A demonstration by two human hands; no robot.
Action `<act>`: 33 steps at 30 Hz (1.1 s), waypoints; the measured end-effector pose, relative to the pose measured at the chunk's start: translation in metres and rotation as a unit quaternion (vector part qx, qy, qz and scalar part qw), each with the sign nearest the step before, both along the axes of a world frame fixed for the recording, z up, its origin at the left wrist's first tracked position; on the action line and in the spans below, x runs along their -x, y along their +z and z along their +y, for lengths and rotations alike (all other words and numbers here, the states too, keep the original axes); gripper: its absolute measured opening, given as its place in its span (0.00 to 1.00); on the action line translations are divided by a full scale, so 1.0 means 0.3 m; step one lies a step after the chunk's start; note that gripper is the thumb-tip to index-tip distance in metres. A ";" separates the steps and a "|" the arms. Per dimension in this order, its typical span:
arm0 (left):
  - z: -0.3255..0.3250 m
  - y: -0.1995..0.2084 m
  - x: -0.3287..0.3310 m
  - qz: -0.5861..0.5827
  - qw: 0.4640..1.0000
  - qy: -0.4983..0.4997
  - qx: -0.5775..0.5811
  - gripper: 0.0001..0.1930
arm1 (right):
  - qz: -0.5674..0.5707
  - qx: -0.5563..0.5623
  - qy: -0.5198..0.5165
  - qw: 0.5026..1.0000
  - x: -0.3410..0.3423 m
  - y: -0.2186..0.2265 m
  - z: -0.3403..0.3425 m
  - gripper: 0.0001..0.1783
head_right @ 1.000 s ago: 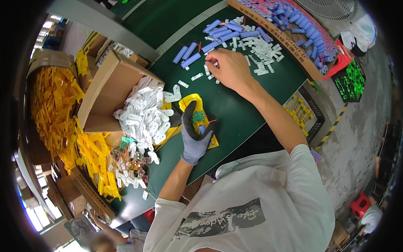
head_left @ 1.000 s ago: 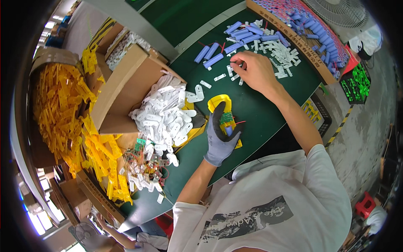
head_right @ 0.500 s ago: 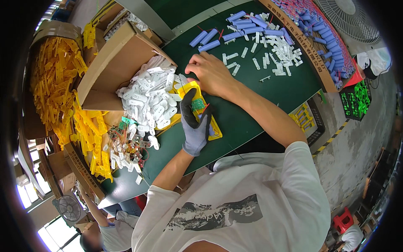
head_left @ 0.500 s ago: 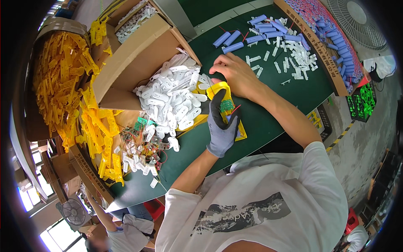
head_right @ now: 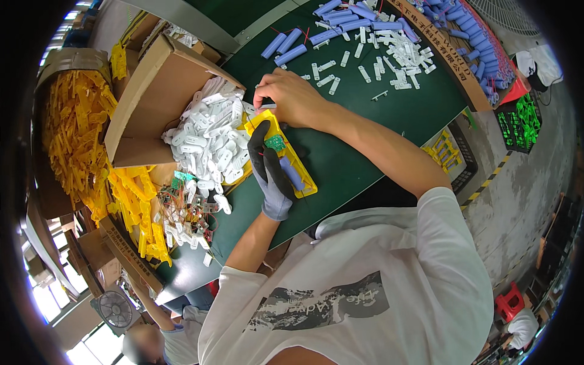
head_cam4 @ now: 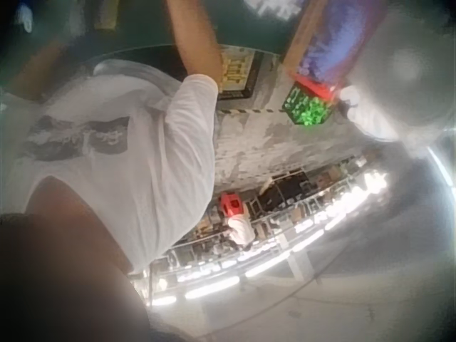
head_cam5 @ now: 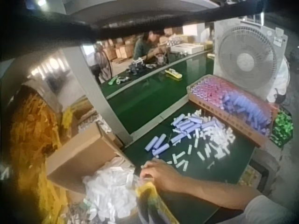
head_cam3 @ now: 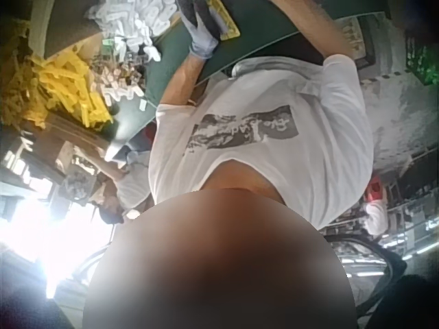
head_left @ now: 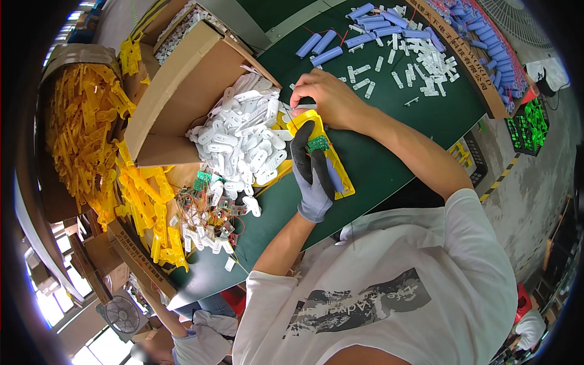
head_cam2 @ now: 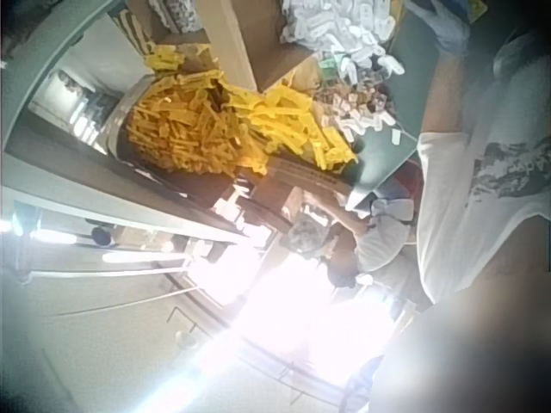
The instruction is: The recorder is assembling small electronic components, specifically placing batteries into yellow plastic housings and attaching circuit boards.
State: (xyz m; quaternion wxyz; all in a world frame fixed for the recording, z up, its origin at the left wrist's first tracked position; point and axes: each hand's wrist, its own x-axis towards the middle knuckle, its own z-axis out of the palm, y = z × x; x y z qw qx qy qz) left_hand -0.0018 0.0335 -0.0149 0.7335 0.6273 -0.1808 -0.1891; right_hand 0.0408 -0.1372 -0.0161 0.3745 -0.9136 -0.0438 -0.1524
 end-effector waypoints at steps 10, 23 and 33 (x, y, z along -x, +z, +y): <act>-0.006 0.040 -0.009 0.022 1.000 0.015 0.003 0.20 | 0.032 -0.045 0.011 0.998 -0.012 0.028 -0.005 0.05; -0.026 0.039 0.017 0.017 0.999 0.013 -0.035 0.22 | 0.008 -0.207 -0.056 0.977 0.039 0.045 -0.082 0.09; 0.015 0.050 -0.025 -0.058 0.998 0.034 -0.020 0.17 | 0.119 -0.315 -0.065 0.939 0.284 0.183 -0.008 0.08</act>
